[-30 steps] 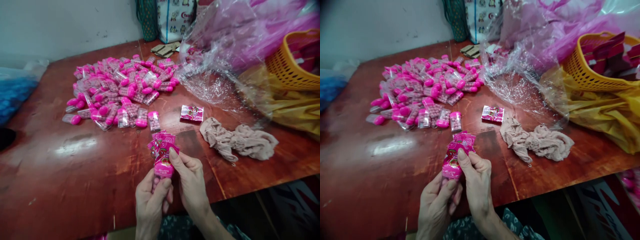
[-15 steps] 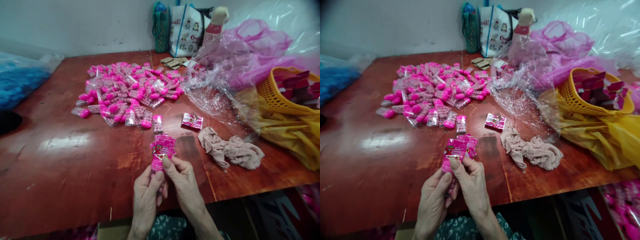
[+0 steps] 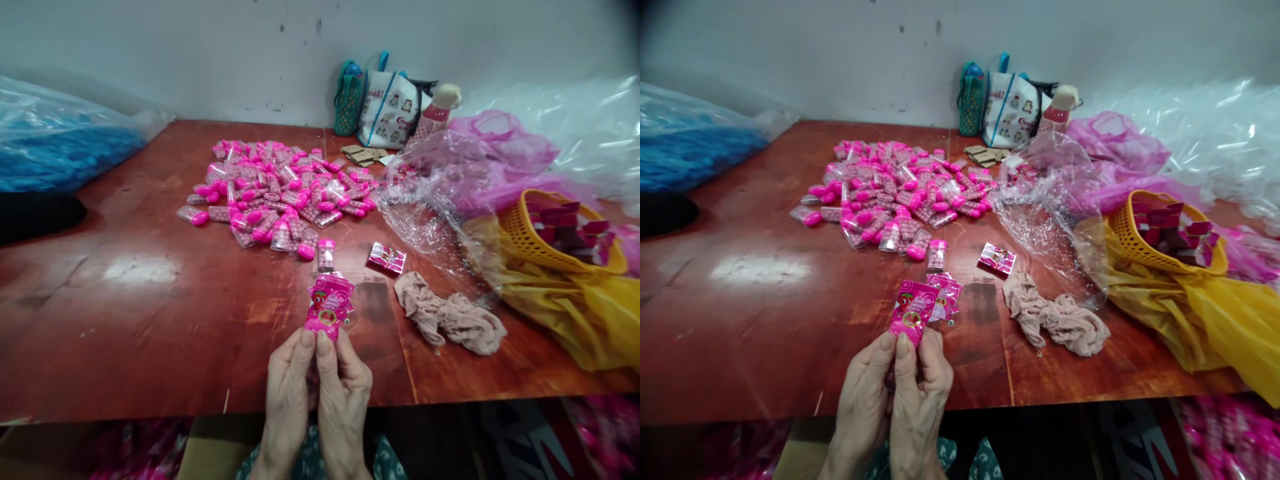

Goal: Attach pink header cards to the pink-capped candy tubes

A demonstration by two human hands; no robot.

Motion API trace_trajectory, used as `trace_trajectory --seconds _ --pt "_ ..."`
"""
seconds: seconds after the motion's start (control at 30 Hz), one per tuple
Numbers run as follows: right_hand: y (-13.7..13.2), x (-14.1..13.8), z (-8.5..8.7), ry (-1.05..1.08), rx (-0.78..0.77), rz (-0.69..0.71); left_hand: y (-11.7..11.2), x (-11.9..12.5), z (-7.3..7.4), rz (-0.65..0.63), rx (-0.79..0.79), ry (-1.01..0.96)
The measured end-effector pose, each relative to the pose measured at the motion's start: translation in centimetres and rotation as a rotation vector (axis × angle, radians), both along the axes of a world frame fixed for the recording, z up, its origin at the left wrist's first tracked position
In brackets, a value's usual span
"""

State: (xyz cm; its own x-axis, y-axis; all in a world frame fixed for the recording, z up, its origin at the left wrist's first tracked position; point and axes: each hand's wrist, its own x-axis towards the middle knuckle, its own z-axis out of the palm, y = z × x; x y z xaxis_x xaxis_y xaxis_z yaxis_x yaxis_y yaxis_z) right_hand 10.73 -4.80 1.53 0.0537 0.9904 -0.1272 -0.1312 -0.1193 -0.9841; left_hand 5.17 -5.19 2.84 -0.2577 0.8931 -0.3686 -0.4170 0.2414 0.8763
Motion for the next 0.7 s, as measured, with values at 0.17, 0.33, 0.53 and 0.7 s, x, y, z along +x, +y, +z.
trace_trajectory --seconds 0.17,0.33,0.53,0.7 --pt "0.1 0.6 0.1 -0.036 0.013 0.045 0.2 -0.4 -0.2 -0.039 -0.015 -0.135" --pt "0.8 1.0 1.0 0.243 -0.097 0.084 0.3 -0.3 0.7 -0.075 0.014 -0.084" --pt "1.1 0.8 1.9 0.293 -0.173 0.094 -0.1 0.5 2.4 -0.028 -0.022 0.015" --pt "0.0 0.5 1.3 0.235 -0.115 0.071 -0.7 0.3 2.4 0.094 -0.164 -0.028"
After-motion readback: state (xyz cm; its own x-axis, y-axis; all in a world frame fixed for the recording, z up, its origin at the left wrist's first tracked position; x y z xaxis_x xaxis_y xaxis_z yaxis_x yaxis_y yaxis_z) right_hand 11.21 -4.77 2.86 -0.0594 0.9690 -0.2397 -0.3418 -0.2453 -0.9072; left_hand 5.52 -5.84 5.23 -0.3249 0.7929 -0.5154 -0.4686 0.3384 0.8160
